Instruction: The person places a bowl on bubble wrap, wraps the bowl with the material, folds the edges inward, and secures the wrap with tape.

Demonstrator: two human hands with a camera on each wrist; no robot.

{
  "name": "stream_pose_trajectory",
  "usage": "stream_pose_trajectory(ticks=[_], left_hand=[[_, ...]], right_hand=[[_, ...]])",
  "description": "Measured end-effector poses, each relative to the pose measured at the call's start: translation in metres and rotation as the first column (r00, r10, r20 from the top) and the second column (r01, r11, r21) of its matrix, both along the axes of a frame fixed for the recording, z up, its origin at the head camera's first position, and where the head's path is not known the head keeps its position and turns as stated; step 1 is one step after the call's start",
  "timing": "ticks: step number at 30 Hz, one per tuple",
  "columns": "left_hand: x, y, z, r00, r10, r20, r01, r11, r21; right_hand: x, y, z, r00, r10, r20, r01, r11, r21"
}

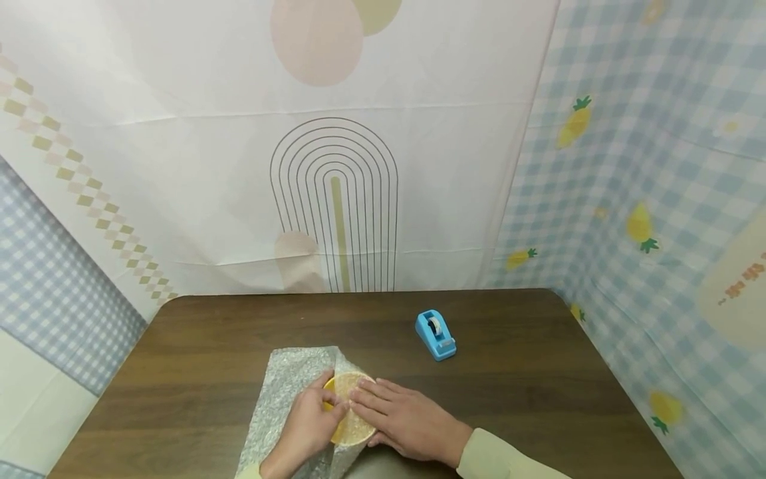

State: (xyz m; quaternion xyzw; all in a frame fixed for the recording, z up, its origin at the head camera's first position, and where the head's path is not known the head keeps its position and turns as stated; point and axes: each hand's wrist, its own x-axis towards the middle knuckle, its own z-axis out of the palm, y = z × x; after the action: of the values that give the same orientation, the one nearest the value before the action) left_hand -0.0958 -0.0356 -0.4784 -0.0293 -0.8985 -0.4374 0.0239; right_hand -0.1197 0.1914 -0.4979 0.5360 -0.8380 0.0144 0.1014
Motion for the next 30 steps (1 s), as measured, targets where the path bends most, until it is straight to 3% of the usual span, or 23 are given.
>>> stream_pose_trajectory(ticks=[5, 9, 13, 17, 22, 25, 30], left_hand=[[-0.002, -0.007, 0.005, 0.999, 0.013, -0.038, -0.01, 0.996, 0.086], [-0.009, -0.023, 0.015, 0.993, 0.119, -0.001, -0.118, 0.983, 0.141], [-0.024, -0.052, 0.023, 0.967, 0.242, 0.082, -0.249, 0.965, 0.077], [-0.039, -0.086, 0.022, 0.934, 0.308, 0.18, -0.31, 0.951, -0.02], [-0.052, -0.11, 0.01, 0.906, 0.289, 0.31, -0.305, 0.952, 0.004], [-0.056, -0.115, 0.004, 0.905, 0.271, 0.327, -0.298, 0.954, 0.036], [-0.06, -0.117, -0.003, 0.91, 0.265, 0.319, -0.284, 0.959, 0.013]], right_hand=[[-0.002, 0.003, -0.002, 0.999, 0.005, 0.035, -0.005, 1.0, 0.004], [-0.003, 0.004, 0.0, 0.998, 0.009, 0.06, -0.01, 1.0, 0.007], [-0.004, 0.003, 0.003, 0.997, 0.019, 0.069, -0.02, 1.0, 0.02], [-0.005, 0.002, 0.006, 0.998, 0.03, 0.062, -0.033, 0.999, 0.038], [-0.006, 0.001, 0.007, 0.998, 0.037, 0.058, -0.039, 0.998, 0.049], [-0.007, 0.0, 0.007, 0.997, 0.034, 0.067, -0.038, 0.998, 0.058], [-0.008, 0.0, 0.008, 0.997, 0.033, 0.068, -0.037, 0.997, 0.063]])
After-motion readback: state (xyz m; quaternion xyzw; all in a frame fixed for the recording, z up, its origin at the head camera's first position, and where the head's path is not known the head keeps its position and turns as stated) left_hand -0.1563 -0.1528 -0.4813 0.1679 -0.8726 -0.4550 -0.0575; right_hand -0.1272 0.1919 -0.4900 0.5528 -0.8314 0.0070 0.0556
